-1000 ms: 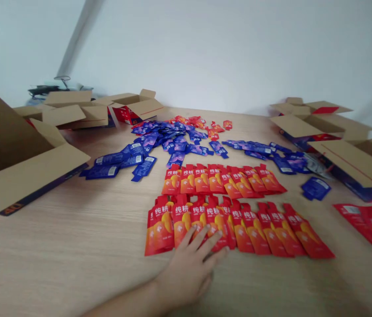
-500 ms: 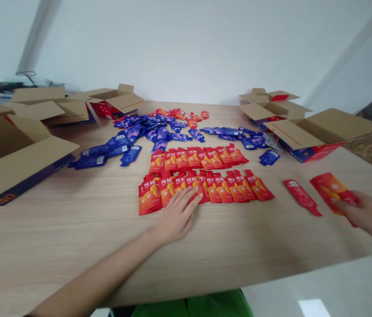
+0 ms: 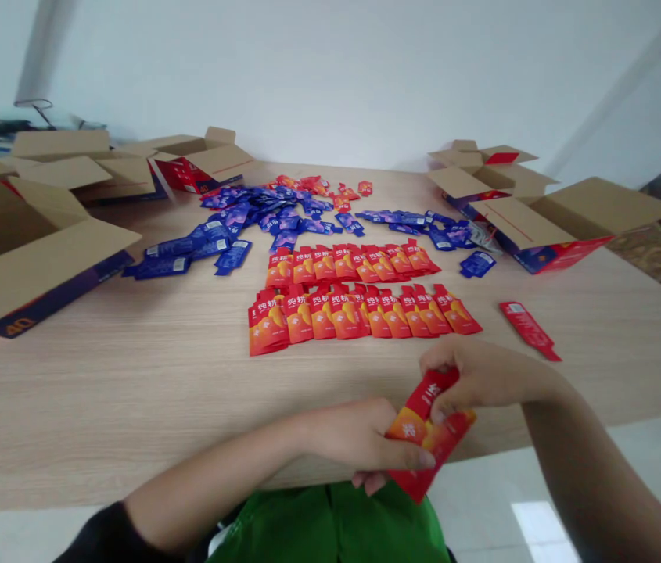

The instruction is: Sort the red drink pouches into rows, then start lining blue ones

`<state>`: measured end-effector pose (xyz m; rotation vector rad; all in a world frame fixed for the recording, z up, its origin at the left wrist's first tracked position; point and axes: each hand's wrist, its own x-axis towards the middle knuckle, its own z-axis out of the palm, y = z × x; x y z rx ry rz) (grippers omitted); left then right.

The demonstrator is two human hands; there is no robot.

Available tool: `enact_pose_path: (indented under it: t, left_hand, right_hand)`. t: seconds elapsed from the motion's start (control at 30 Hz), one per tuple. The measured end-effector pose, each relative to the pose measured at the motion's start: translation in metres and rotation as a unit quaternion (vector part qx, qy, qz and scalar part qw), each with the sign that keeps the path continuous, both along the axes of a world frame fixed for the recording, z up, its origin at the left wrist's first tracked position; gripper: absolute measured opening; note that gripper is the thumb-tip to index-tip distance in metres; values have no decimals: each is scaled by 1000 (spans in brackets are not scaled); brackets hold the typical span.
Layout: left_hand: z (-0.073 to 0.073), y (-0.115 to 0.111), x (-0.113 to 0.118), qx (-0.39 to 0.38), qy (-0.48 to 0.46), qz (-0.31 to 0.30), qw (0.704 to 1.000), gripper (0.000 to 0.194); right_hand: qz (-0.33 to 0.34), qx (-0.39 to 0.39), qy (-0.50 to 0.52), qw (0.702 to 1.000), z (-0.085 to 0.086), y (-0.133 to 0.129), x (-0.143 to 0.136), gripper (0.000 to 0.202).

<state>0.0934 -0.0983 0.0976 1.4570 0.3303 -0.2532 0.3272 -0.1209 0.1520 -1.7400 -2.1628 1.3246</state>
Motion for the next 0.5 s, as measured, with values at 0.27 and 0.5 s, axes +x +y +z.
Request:
enact_pose_path:
  t: [0.27,0.5]
  left_hand:
    - [-19,4,5,-34,-46,268,962,38]
    - [-1,44,0,499,73,256,825,39]
  right_hand:
    - [-288,117,325,893,-77,-26,-47,44]
    - [-322,128,318,883,-91,12,-33,35]
